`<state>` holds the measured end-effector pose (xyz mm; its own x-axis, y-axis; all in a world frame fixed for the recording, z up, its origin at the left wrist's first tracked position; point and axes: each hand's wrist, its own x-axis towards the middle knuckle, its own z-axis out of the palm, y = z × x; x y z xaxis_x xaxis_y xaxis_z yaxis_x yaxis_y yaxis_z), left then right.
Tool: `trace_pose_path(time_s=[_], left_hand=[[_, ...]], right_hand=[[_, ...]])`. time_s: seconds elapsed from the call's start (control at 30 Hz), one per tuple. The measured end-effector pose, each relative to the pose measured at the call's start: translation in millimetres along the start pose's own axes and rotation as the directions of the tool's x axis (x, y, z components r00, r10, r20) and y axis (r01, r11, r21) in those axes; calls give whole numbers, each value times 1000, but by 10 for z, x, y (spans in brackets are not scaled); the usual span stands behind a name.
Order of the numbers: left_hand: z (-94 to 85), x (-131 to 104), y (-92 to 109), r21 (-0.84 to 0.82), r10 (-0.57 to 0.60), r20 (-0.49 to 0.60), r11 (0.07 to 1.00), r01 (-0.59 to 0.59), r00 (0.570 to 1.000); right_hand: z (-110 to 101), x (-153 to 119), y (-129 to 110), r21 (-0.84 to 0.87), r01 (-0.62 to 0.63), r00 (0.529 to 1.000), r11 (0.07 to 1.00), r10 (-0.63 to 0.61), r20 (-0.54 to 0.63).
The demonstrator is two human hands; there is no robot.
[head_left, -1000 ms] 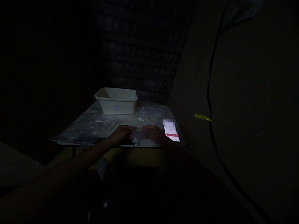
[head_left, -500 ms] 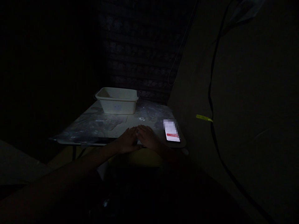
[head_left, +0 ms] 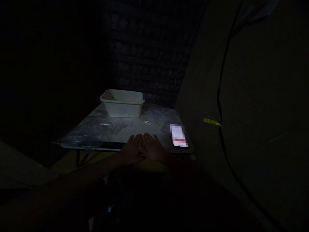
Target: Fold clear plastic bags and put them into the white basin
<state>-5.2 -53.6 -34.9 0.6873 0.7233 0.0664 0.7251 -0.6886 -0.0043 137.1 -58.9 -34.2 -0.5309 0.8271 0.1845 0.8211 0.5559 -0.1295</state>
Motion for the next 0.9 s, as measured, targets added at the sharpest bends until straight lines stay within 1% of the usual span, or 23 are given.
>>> trace_pose_path(time_s=[0.2,0.33,0.43,0.5,0.53,0.6,0.63,0.7,0.77,0.8,0.9], left_hand=[[11,-9,21,54,-22,-29,998,23,999],[-70,-34,63,127,-31,-63,991,39,998],[-178,-75,58,143,55,-59,989,-46,997],[-255,-105,26,113,106,-56,989,-99,993],[-291,-116,4,88,111,-65,991,-105,992],[-357,-125,-44,18,83,-77,997,-81,994],[-388,-120,-68,-35,72,-68,997,-75,995],[-444,-90,-113,-190,87,-15,978,-88,996],[-495,-41,-164,-370,110,37,925,-89,993],[-519,-13,-196,-451,106,49,890,-73,993],[-582,79,-320,-618,7,63,786,34,998]], right_hand=[[-49,7,-3,26,-7,999,1000,6,46],[-163,15,83,86,7,996,996,-15,91],[-254,-10,185,110,-17,996,994,7,90],[-305,-51,228,132,-1,996,991,-12,93],[-326,-73,232,146,17,995,989,-31,93],[-357,-105,206,177,57,995,983,-71,71],[-368,-109,180,195,71,995,978,-82,50],[-383,-85,120,261,70,997,963,-74,6],[-394,-21,78,384,28,999,923,-17,-31],[-402,21,71,459,-4,999,888,25,-39],[-433,158,102,639,-95,988,763,151,-34]])
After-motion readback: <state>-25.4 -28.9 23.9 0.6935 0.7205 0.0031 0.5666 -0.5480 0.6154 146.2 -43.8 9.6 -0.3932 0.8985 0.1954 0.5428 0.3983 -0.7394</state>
